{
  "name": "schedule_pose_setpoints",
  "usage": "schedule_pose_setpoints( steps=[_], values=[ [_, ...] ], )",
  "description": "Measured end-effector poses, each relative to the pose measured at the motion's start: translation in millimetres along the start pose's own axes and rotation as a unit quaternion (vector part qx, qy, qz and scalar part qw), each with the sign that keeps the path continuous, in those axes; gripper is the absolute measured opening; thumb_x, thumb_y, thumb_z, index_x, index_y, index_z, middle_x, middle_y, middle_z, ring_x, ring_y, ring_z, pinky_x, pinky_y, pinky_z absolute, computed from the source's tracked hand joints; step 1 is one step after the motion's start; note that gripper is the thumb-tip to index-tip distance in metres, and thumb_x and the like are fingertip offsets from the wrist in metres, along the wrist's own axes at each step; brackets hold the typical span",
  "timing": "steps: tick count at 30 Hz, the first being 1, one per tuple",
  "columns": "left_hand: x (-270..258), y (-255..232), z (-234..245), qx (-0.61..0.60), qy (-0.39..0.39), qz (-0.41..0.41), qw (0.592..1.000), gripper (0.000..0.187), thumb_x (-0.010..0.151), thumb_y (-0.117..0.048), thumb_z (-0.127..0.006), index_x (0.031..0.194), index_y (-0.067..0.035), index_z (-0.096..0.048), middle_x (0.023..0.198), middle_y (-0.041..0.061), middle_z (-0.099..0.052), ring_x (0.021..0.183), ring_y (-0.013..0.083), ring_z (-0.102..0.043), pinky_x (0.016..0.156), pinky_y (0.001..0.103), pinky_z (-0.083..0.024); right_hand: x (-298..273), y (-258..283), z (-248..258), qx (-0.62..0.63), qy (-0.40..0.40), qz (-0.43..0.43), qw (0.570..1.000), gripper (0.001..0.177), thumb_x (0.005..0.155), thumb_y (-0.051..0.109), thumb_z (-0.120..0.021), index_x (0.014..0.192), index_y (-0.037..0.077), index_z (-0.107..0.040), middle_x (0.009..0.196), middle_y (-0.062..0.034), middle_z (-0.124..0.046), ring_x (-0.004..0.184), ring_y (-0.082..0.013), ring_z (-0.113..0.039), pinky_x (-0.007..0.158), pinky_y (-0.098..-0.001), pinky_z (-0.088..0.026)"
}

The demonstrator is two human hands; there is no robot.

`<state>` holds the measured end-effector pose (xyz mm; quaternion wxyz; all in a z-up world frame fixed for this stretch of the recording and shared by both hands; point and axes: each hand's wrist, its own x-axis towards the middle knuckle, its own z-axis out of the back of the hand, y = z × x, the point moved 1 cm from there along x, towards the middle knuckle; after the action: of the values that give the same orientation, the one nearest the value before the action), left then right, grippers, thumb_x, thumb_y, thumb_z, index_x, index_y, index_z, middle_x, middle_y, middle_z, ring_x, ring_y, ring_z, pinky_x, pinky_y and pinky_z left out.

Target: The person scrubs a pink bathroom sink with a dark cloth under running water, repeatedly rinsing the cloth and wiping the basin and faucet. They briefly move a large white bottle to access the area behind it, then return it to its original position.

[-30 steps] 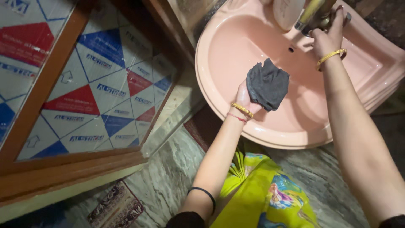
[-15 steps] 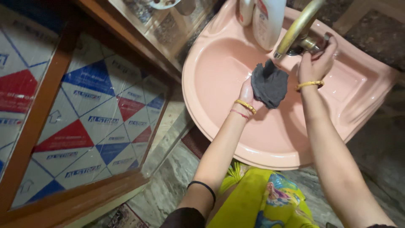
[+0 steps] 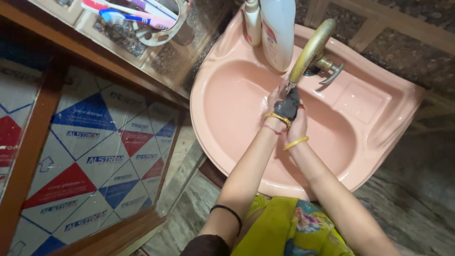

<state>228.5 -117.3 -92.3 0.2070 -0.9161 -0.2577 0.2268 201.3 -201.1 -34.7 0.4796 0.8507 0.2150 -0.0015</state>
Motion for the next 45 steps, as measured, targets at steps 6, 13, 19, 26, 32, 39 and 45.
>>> schedule_pose_setpoints(
  steps=[6,13,19,26,32,39,45],
  values=[
    [-29.5,-35.6,4.3,0.106,-0.059,-0.007,0.993,0.027,0.109,-0.032,-0.055,0.114,-0.007,-0.067,0.099,0.003,-0.067,0.081,0.0152,-0.062,0.072,0.031,-0.05,9.7,-3.9,-18.1,0.074,0.017,-0.261,0.962,0.039,0.104,0.031,-0.039,0.125,0.004,-0.057,0.121,-0.0121,-0.067,0.112,-0.0249,-0.065,0.097,-0.0419,-0.056],
    [-40.7,-36.2,10.5,0.01,-0.099,0.001,0.995,0.032,0.109,-0.043,-0.051,0.113,-0.013,-0.064,0.098,0.001,-0.065,0.079,0.0129,-0.06,0.069,0.029,-0.051,2.3,22.5,-2.0,-0.351,0.199,-0.049,0.913,0.037,0.098,0.01,-0.06,0.133,0.0,-0.065,0.115,-0.0125,-0.071,0.096,-0.0183,-0.061,0.087,-0.0392,-0.05],
    [-52.2,-20.4,-20.7,-0.095,0.012,0.048,0.994,0.021,0.109,-0.025,-0.052,0.121,-0.011,-0.062,0.104,0.004,-0.065,0.094,0.0183,-0.065,0.087,0.033,-0.058,-0.2,72.8,-10.0,-0.487,0.051,0.338,0.804,0.025,0.091,0.003,-0.067,0.115,-0.002,-0.071,0.114,-0.0133,-0.074,0.104,-0.0288,-0.071,0.093,-0.0414,-0.057],
    [-52.3,-51.9,-29.8,-0.111,-0.001,0.168,0.979,0.031,0.098,-0.037,-0.058,0.097,-0.006,-0.065,0.084,0.008,-0.066,0.073,0.0219,-0.062,0.061,0.033,-0.052,34.1,150.9,8.8,-0.662,0.04,0.488,0.567,0.044,0.077,0.006,-0.076,0.12,0.0,-0.069,0.125,-0.0201,-0.069,0.113,-0.0377,-0.066,0.1,-0.0443,-0.054],
    [-52.8,-58.5,-44.1,0.021,-0.051,0.154,0.987,0.036,0.102,-0.043,-0.065,0.078,-0.019,-0.055,0.058,-0.003,-0.041,0.04,0.0098,-0.035,0.034,0.025,-0.022,98.6,136.0,43.4,-0.537,-0.02,0.26,0.802,0.025,0.104,0.02,-0.076,0.125,0.007,-0.077,0.101,-0.0144,-0.076,0.089,-0.0253,-0.071,0.082,-0.0395,-0.058],
    [-56.0,-59.6,-48.2,0.087,-0.053,0.115,0.988,0.046,0.103,-0.049,-0.049,0.072,-0.017,-0.037,0.05,-0.001,-0.032,0.033,0.0097,-0.027,0.032,0.028,-0.015,59.9,33.3,42.3,-0.355,-0.174,0.317,0.862,0.017,0.103,0.009,-0.064,0.117,0.0,-0.061,0.112,-0.0097,-0.066,0.102,-0.0161,-0.062,0.093,-0.0358,-0.053],
    [-85.5,-51.9,-39.0,0.602,0.018,-0.227,0.765,0.046,0.117,-0.04,-0.044,0.093,-0.008,-0.065,0.095,0.014,-0.069,0.089,0.0363,-0.064,0.082,0.051,-0.053,-3.5,-14.2,9.0,0.038,-0.047,-0.229,0.972,0.036,0.102,0.039,-0.047,0.116,0.012,-0.065,0.117,-0.0064,-0.07,0.11,-0.0222,-0.063,0.095,-0.0354,-0.053]
  ],
)
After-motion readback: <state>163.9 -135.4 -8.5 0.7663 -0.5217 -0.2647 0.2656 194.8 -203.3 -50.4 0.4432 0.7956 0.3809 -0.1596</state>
